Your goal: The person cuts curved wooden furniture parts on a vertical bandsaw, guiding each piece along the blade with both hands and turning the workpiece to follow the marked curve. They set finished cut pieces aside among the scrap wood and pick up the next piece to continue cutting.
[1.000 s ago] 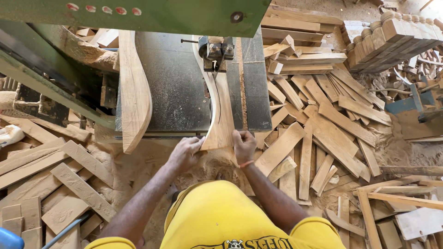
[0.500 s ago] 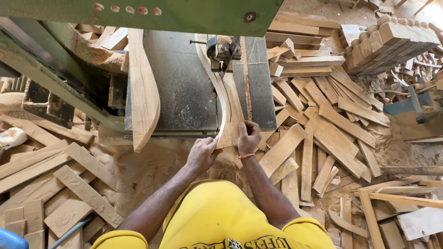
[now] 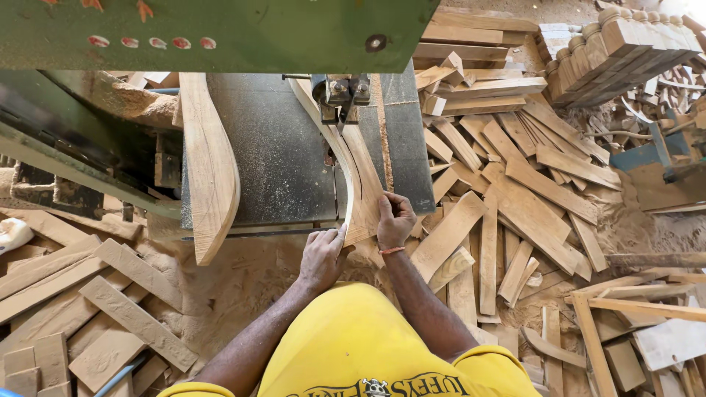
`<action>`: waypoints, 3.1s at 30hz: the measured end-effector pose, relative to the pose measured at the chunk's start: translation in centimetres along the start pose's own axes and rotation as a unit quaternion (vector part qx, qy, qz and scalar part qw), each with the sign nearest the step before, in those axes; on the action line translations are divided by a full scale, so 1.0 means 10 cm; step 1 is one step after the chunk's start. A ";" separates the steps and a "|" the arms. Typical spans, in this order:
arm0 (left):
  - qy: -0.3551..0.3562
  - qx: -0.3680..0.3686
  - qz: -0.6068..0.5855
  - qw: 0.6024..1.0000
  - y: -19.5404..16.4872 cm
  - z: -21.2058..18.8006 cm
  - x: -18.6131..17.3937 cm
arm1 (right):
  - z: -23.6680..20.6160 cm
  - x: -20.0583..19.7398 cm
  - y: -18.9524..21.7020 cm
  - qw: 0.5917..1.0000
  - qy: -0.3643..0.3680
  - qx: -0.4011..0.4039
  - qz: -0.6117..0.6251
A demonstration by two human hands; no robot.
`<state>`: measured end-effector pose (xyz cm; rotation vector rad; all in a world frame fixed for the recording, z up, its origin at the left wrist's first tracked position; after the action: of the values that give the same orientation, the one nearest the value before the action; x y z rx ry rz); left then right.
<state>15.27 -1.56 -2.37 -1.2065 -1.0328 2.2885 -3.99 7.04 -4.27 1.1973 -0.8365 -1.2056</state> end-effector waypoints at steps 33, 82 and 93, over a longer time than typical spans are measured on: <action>-0.011 -0.037 -0.045 0.998 0.14 0.40 0.21 | 0.52 0.07 0.02 0.991 0.095 -0.006 -0.092; -0.222 -0.187 -0.124 0.949 0.47 0.38 -0.50 | 0.54 -0.35 0.51 0.715 0.362 -0.273 -0.532; -0.191 -0.211 -0.157 0.946 0.58 0.57 -0.45 | 0.48 -1.11 0.25 0.723 0.419 -0.150 -0.528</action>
<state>13.33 -10.60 -2.02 -0.6628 -1.7853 2.1476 -10.23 16.62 0.47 1.7636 0.8531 -1.3324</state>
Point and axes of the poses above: each hand's wrist, its own z-axis towards the middle knuckle, its own x-axis out of the palm, y = z × x, the point moved 9 cm from there along z, towards the middle knuckle, and after that the axes turned 12 degrees about -z, right-handed, at the moved point
